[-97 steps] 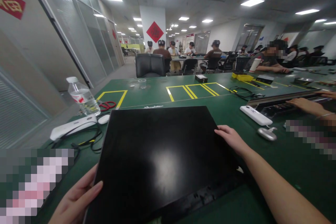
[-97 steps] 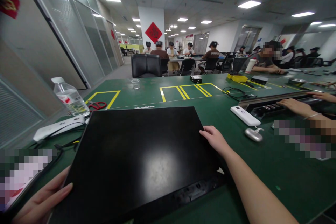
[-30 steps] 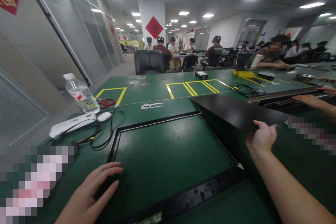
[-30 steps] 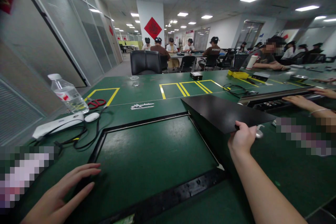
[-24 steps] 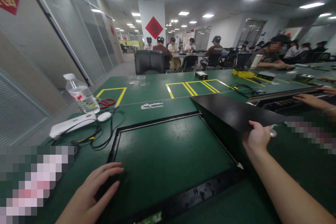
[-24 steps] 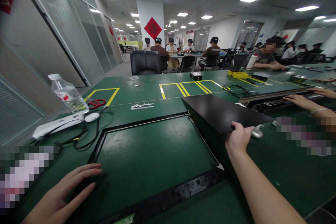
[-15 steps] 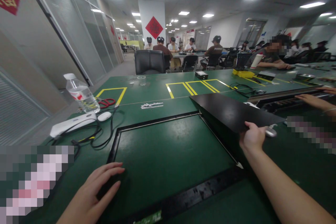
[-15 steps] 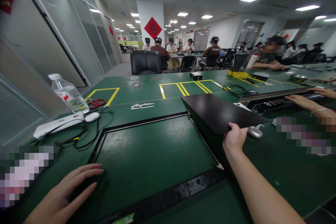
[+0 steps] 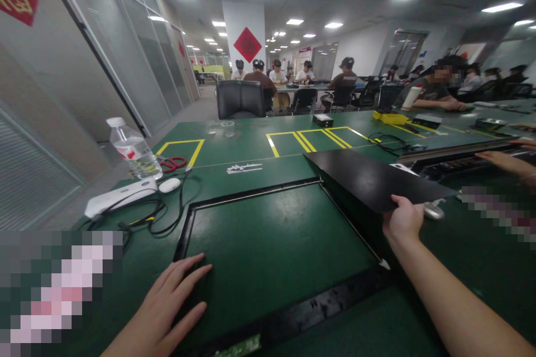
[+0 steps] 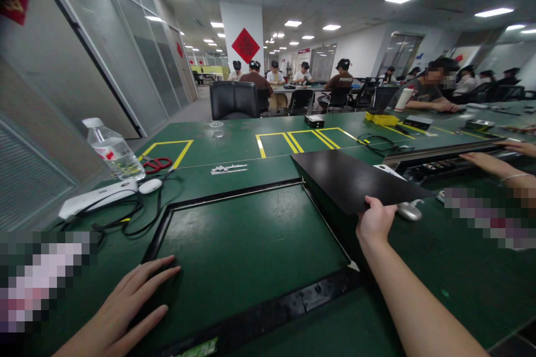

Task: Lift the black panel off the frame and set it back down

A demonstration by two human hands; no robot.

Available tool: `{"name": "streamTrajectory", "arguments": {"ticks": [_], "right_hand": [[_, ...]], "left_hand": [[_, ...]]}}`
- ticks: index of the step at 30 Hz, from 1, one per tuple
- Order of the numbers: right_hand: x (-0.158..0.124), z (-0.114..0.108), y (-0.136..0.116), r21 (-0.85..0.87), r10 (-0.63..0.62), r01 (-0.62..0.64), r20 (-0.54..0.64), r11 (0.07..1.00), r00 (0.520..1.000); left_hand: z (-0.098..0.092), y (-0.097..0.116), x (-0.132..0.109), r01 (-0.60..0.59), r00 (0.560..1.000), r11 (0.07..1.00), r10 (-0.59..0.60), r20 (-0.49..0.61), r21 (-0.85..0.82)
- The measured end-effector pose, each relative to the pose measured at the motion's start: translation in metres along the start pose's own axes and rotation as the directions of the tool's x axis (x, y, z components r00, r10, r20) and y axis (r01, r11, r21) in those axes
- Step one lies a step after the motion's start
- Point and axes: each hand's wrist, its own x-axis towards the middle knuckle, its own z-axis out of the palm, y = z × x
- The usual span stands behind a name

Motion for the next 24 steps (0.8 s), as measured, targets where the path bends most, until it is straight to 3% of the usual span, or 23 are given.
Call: {"name": "streamTrajectory", "arguments": {"ticks": [6, 18, 24], "right_hand": [[-0.002, 0.0, -0.003, -0.006, 0.011, -0.011, -0.017, 1.0, 1.0], [-0.007, 0.004, -0.02, 0.049, 0.099, -0.098, -0.001, 0.994, 0.995], [-0.018, 0.011, -0.03, 0.073, 0.092, -0.095, 0.045, 0.993, 0.995]], "left_hand": [[-0.005, 0.007, 0.003, 0.073, 0.995, 0.995, -0.077, -0.067, -0.065], [-0.001, 0.008, 0.003, 0.072, 0.995, 0.993, -0.078, -0.06, -0.098], [-0.005, 0.011, 0.004, 0.123, 0.988, 0.974, -0.137, -0.063, -0.188]]}}
